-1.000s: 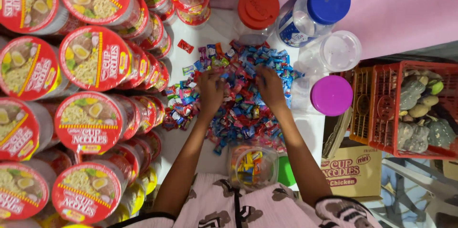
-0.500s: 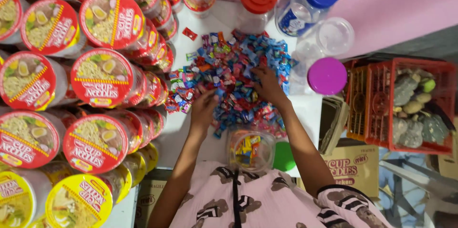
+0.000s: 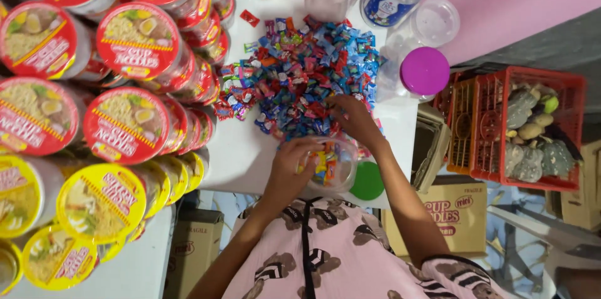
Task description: Sorting small wrapped candies from a pile into a plastic container.
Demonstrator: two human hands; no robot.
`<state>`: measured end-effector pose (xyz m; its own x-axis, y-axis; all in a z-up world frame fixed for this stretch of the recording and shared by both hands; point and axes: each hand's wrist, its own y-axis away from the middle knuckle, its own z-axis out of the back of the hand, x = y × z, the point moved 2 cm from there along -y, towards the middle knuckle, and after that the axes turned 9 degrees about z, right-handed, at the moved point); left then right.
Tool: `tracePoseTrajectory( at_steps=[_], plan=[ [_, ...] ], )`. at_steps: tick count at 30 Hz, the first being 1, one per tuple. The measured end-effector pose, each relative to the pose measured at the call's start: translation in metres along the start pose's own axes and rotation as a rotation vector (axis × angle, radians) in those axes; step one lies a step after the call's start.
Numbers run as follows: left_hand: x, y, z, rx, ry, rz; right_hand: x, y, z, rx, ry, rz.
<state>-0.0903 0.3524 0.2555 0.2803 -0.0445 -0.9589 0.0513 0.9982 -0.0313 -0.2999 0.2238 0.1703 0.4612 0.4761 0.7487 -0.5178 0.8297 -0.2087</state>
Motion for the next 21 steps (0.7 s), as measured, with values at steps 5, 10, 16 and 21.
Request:
tracePoseTrajectory(
  at_steps=[5, 10, 16, 21],
  plan=[
    [0.022, 0.007, 0.017, -0.124, 0.025, 0.121, -0.052, -0.045, -0.046, 0.264, 0.055, 0.087],
    [0.06, 0.024, 0.034, -0.28, 0.034, 0.22, -0.072, -0.056, -0.075, 0.339, 0.167, 0.366],
    [0.155, 0.041, 0.024, -0.325, 0.017, 0.394, -0.068, -0.036, -0.065, 0.268, 0.142, 0.251],
    [0.218, 0.03, 0.002, -0.222, -0.022, 0.341, 0.083, -0.006, 0.035, -0.11, -0.042, 0.086]
  ],
)
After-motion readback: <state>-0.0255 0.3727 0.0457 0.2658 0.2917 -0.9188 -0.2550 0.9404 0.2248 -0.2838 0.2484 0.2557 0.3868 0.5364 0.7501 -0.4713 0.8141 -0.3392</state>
